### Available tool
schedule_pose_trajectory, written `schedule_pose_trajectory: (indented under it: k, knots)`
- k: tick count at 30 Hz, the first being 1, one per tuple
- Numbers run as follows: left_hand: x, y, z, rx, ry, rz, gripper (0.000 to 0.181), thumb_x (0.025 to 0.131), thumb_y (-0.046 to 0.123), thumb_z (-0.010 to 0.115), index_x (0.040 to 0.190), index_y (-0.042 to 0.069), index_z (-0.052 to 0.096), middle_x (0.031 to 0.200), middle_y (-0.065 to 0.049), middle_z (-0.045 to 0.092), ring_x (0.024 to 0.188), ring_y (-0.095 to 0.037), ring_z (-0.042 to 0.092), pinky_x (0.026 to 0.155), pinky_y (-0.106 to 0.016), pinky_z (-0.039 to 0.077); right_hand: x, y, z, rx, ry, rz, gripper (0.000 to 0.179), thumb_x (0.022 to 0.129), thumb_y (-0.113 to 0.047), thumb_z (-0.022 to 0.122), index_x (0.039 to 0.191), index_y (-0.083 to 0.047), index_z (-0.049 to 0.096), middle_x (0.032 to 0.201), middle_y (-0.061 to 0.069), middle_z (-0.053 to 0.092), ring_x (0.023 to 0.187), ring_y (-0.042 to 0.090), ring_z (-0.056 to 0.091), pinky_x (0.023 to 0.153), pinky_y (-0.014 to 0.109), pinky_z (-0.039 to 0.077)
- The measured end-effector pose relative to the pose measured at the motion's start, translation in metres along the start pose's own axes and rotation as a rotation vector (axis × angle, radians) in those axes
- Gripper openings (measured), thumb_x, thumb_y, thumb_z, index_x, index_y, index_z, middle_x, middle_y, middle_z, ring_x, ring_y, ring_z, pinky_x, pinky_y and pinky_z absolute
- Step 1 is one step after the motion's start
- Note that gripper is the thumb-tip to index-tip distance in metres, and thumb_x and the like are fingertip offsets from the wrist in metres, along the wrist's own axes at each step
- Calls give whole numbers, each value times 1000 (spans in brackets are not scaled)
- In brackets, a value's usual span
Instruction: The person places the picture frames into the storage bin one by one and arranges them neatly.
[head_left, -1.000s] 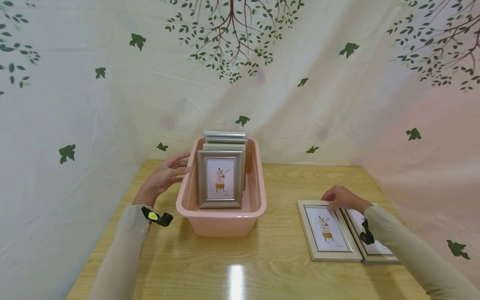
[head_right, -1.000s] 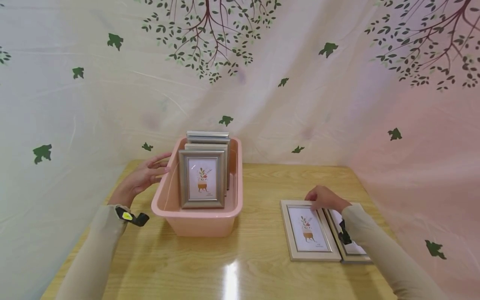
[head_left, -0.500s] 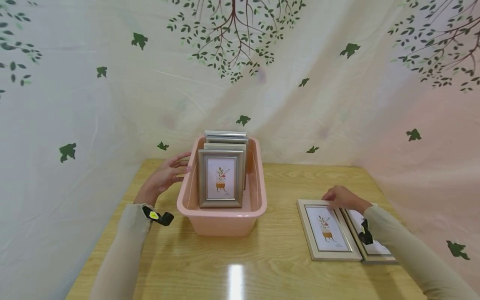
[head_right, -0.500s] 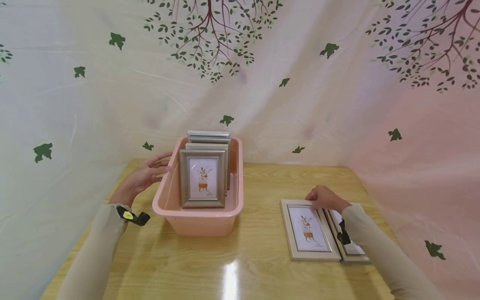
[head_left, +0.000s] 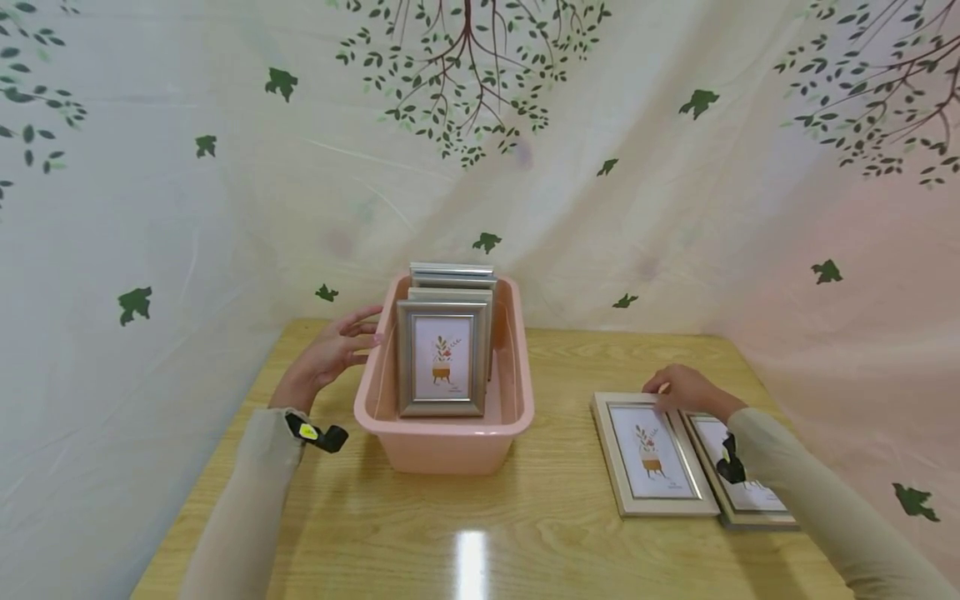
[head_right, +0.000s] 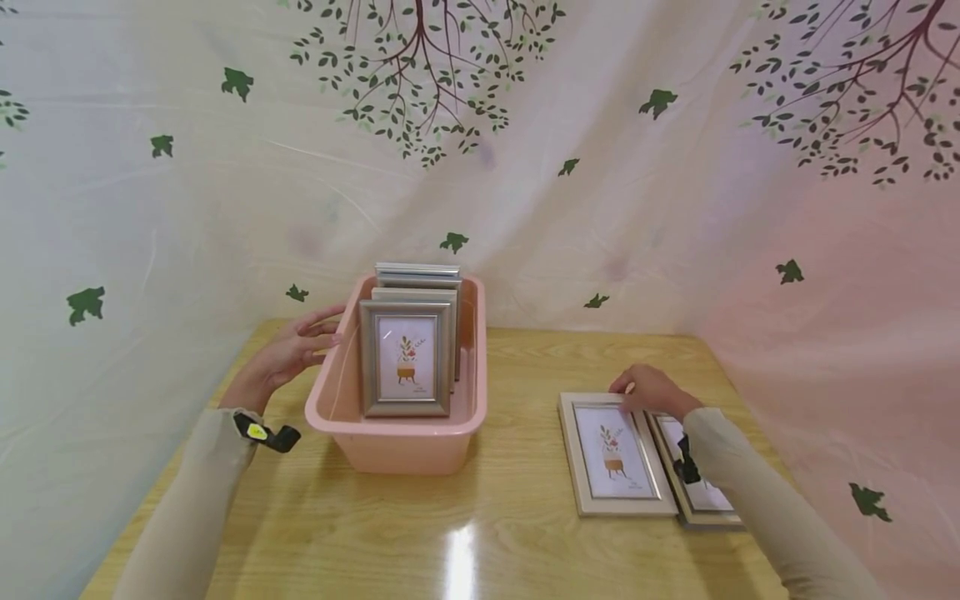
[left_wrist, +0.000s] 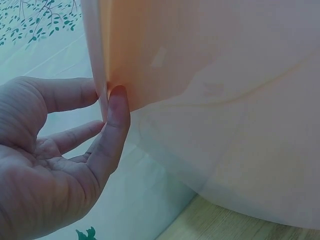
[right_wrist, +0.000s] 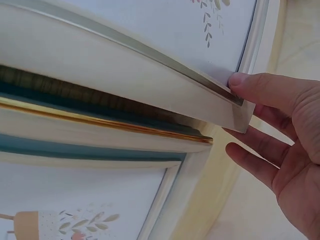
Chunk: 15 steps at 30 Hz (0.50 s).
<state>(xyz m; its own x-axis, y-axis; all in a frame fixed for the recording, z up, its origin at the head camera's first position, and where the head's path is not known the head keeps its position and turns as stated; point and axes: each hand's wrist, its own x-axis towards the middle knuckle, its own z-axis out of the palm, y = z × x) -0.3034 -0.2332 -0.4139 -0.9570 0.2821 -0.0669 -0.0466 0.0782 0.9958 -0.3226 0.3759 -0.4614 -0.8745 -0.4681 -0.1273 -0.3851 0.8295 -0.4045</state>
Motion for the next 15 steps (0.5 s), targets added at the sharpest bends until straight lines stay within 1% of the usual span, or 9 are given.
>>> schedule_pose_trajectory:
  k: [4, 9, 12, 15]
  knots:
    - [0, 0, 0, 3, 0, 0, 72, 102, 13, 61, 163, 12, 24, 153, -29, 38, 107, -5, 61, 86, -23, 58, 2, 0, -5, 4, 4, -3, 25, 82, -3, 79, 106, 3, 77, 105, 18, 76, 91, 26, 69, 78, 40, 59]
    - [0, 0, 0, 4, -2, -2, 72, 102, 13, 61, 163, 12, 23, 153, -29, 37, 106, -4, 61, 86, -22, 57, 6, -2, -12, 34, 7, -16, 24, 83, -2, 78, 105, 5, 76, 98, 15, 77, 85, 19, 65, 78, 37, 56]
    - [0, 0, 0, 4, -5, -3, 72, 103, 13, 61, 163, 12, 22, 153, -29, 37, 107, -5, 61, 86, -23, 57, 8, -5, -16, 44, 7, 3, 23, 85, -2, 77, 107, 5, 74, 99, 15, 76, 88, 21, 66, 82, 43, 57]
    - [0, 0, 0, 3, -4, -3, 72, 103, 13, 61, 163, 12, 23, 153, -29, 37, 107, -5, 61, 86, -23, 57, 7, -9, -23, 45, 4, 4, 26, 86, -4, 78, 110, 5, 73, 104, 19, 75, 93, 26, 68, 86, 48, 58]
